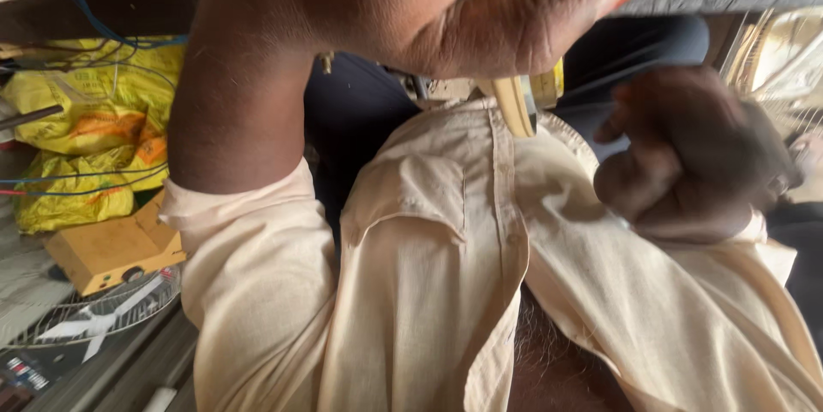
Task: The person uses a hammer to tap a yellow circular motor component, then removes it to reveal copper windings. They pick up a reddish-brown motor housing, use a screwdriver to work on the central bearing, and insert a metal ring into the housing.
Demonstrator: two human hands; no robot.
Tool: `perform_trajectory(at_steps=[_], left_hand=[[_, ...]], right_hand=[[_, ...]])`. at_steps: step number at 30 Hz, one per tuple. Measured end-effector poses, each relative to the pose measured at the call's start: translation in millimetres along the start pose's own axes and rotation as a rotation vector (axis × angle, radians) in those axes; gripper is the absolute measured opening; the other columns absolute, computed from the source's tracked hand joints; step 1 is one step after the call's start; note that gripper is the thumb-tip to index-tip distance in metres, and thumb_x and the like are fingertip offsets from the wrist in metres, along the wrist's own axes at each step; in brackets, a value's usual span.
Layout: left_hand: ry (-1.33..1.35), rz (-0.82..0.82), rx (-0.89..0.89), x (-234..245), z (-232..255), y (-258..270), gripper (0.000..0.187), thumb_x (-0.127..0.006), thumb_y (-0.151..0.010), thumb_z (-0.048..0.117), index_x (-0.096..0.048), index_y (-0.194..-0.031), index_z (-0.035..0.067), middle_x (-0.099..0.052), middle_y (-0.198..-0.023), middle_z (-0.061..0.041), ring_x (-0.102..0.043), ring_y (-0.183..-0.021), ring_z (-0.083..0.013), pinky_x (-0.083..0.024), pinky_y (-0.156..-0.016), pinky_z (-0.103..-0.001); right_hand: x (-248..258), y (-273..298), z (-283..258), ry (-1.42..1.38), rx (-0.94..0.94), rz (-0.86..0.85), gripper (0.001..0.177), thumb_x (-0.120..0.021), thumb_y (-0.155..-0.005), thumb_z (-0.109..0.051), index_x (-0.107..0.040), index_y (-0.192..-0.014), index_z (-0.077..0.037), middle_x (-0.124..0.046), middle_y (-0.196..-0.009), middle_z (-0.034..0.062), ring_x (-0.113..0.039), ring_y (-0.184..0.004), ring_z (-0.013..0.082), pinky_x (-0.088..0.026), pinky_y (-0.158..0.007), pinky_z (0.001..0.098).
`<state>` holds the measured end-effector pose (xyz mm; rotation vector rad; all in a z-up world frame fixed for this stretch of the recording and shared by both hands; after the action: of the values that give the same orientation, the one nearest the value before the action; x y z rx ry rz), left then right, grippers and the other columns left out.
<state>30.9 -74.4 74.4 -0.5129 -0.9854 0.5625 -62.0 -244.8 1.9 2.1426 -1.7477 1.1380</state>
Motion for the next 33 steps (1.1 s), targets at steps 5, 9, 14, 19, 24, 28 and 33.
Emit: perform_trajectory(at_steps=[5, 9, 14, 19, 24, 28, 33], left_hand=[[0.042, -0.015, 0.053, 0, -3, -3, 0.012, -0.054, -0.117, 0.011, -0.062, -0.122, 0.003, -0.072, -0.110, -0.004, -0.073, -0.095, -0.0124, -0.058, -0.080, -0.022], [0.098, -0.009, 0.042, 1, -4, 2, 0.012, -0.053, -0.117, 0.009, -0.063, -0.122, 0.003, -0.072, -0.109, -0.003, -0.074, -0.095, -0.0119, -0.058, -0.080, -0.021], [0.127, 0.004, 0.051, -2, -5, 1, 0.010, -0.055, -0.116, 0.007, -0.060, -0.120, 0.000, -0.071, -0.105, -0.005, -0.073, -0.092, -0.0131, -0.057, -0.078, -0.022], [0.122, 0.003, 0.018, -1, -5, 7, 0.009, -0.054, -0.116, 0.004, -0.059, -0.122, 0.001, -0.070, -0.105, -0.004, -0.073, -0.091, -0.0123, -0.056, -0.077, -0.021], [0.107, 0.027, -0.047, -4, -4, 3, 0.009, -0.055, -0.116, 0.004, -0.058, -0.123, 0.000, -0.068, -0.107, -0.005, -0.072, -0.093, -0.0129, -0.056, -0.078, -0.021], [-0.046, 0.052, -0.139, -1, -1, 7, 0.010, -0.052, -0.115, 0.003, -0.056, -0.124, 0.001, -0.067, -0.113, -0.004, -0.071, -0.100, -0.0124, -0.055, -0.081, -0.021], [-0.051, 0.062, -0.163, -4, -3, 9, 0.010, -0.052, -0.116, 0.003, -0.056, -0.125, 0.000, -0.066, -0.117, -0.005, -0.069, -0.100, -0.0135, -0.055, -0.084, -0.021]], right_hand=[[-21, -26, -1, 0.215, 0.085, 0.003, 0.021, -0.058, -0.112, -0.008, -0.065, -0.112, 0.013, -0.065, -0.093, 0.0226, -0.063, -0.073, 0.0350, -0.051, -0.068, 0.0433], [-9, -32, -19, 0.093, 0.089, 0.019, 0.015, -0.054, -0.106, -0.001, -0.065, -0.097, 0.006, -0.063, -0.089, 0.0212, -0.063, -0.077, 0.0384, -0.048, -0.071, 0.0446], [-12, -31, -25, 0.250, 0.163, 0.040, 0.011, -0.057, -0.089, 0.008, -0.066, -0.083, 0.009, -0.068, -0.082, 0.0253, -0.067, -0.069, 0.0367, -0.050, -0.060, 0.0437], [7, -17, -28, 0.002, 0.305, 0.207, 0.015, -0.052, -0.097, 0.005, -0.060, -0.087, -0.001, -0.065, -0.081, 0.0168, -0.069, -0.066, 0.0303, -0.060, -0.066, 0.0429], [11, -9, -30, -0.181, 0.326, 0.211, 0.014, -0.056, -0.094, 0.004, -0.058, -0.081, -0.001, -0.061, -0.071, 0.0148, -0.065, -0.061, 0.0304, -0.054, -0.058, 0.0437], [0, -8, -1, -0.085, 0.049, 0.067, 0.016, -0.051, -0.101, 0.006, -0.061, -0.089, 0.003, -0.063, -0.076, 0.0117, -0.063, -0.065, 0.0270, -0.048, -0.060, 0.0405], [2, -8, -17, -0.024, 0.284, 0.085, 0.008, -0.056, -0.096, 0.002, -0.059, -0.088, 0.001, -0.065, -0.079, 0.0151, -0.065, -0.068, 0.0302, -0.050, -0.065, 0.0452]])
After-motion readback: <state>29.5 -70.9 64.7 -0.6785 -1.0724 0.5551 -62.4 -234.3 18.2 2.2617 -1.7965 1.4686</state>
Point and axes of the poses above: each hand's wrist, its own y-axis away from the middle knuckle, its own x-axis out of the back of the hand, z = x × y, the point moved 10 cm from there along -y, towards the middle knuckle
